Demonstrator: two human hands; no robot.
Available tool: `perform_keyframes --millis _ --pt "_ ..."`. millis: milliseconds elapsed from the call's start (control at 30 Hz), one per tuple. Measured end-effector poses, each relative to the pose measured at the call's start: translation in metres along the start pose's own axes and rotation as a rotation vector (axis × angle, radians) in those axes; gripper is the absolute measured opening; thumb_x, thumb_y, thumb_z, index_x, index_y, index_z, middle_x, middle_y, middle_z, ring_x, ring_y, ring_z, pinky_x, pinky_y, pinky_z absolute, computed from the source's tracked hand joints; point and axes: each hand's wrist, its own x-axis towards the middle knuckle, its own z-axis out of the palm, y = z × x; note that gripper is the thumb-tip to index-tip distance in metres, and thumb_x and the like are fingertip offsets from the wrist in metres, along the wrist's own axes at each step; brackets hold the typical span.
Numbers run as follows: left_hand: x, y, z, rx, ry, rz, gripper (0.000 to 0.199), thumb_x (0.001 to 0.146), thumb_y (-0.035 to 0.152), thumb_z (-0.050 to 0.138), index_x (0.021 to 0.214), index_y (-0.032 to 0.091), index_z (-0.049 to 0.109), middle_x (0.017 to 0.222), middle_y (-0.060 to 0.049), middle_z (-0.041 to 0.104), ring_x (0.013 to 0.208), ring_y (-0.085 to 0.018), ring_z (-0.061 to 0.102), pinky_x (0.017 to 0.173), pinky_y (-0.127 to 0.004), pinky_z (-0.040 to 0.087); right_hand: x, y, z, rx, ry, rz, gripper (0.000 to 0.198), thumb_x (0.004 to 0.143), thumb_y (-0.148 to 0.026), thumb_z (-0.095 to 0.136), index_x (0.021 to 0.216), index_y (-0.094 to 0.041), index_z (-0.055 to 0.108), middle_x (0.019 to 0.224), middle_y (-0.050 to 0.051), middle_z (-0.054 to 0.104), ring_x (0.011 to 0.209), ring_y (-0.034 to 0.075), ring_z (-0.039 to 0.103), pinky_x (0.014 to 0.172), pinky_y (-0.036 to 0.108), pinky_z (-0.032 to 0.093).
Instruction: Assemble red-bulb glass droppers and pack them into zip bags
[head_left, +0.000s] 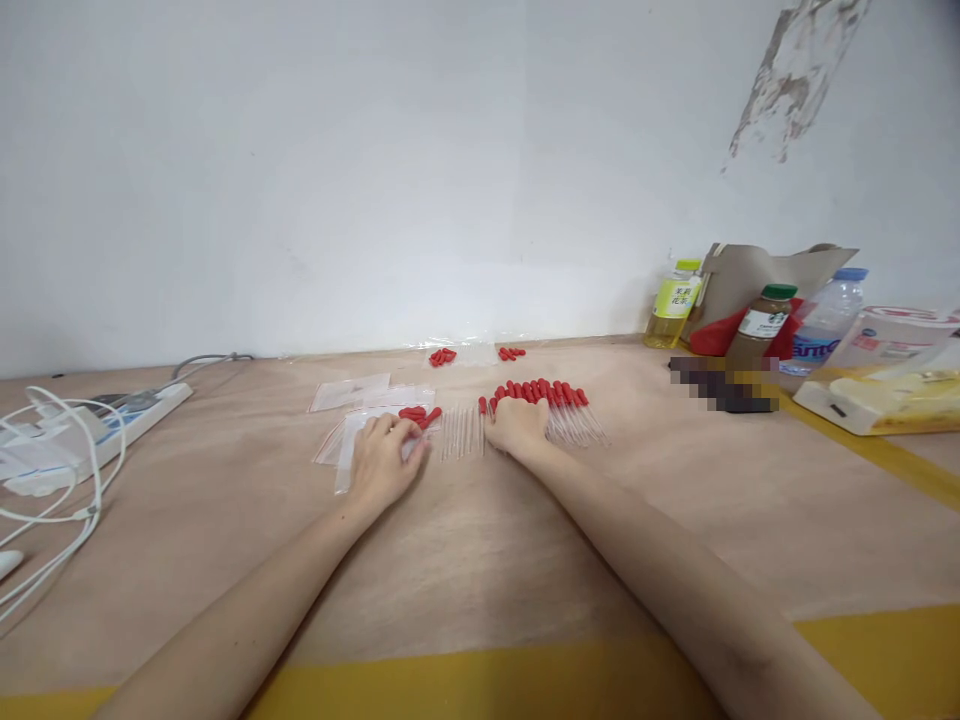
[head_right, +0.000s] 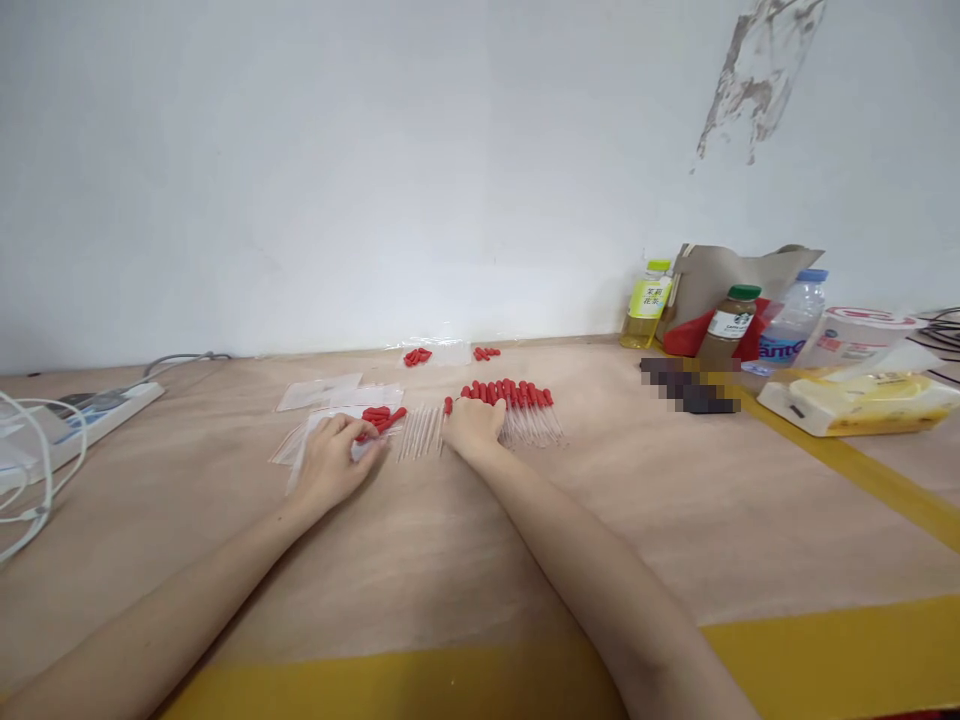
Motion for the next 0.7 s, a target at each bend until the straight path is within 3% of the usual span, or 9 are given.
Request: perform_keyframes --millis 133,433,600,700 --pt "0.005 -0.019 0.002 0.099 0.027 -0.095 0.015 0.077 0.033 0.055 0.082 0.021 0.063 0.082 -0.005 0.055 0.083 -0.024 0.049 0.072 -0.035 0.037 -0.002 -0.004 0.000 -0.008 -0.049 -0.022 0.025 0.078 -0.026 0.043 0.086 -0.012 0.063 0.088 0.016 0.066 0.081 0.025 0.060 0.079 0.040 0.024" --pt "0.015 -0.027 0.011 0.108 -0.058 0.079 0.016 0.078 0.030 0.055 0.088 0.023 0.066 0.088 -0.006 0.055 0.085 -0.023 0.048 0.073 -0.034 0.037 -0.002 -0.012 -0.003 0.010 -0.079 -0.026 0.031 0.081 -0.025 0.039 0.080 -0.013 0.067 0.087 0.017 0.067 0.080 0.026 0.061 0.079 0.042 0.026" --pt "0.016 -0.026 0.012 0.056 -0.029 0.090 0.015 0.080 0.030 0.054 0.085 0.021 0.065 0.087 -0.006 0.056 0.085 -0.023 0.049 0.075 -0.036 0.038 -0.007 0.011 -0.033 0.139 -0.138 0.005 0.027 0.080 -0.026 0.042 0.084 -0.011 0.064 0.090 0.017 0.066 0.085 0.028 0.060 0.076 0.039 0.034" --pt "0.014 -0.018 0.006 -0.075 0.014 0.098 0.015 0.082 0.026 0.051 0.089 0.019 0.062 0.089 -0.005 0.057 0.087 -0.021 0.051 0.079 -0.035 0.038 -0.013 0.039 -0.041 0.233 -0.132 -0.030 0.025 0.082 -0.023 0.039 0.094 -0.011 0.058 0.088 0.013 0.066 0.076 0.021 0.060 0.063 0.029 0.039"
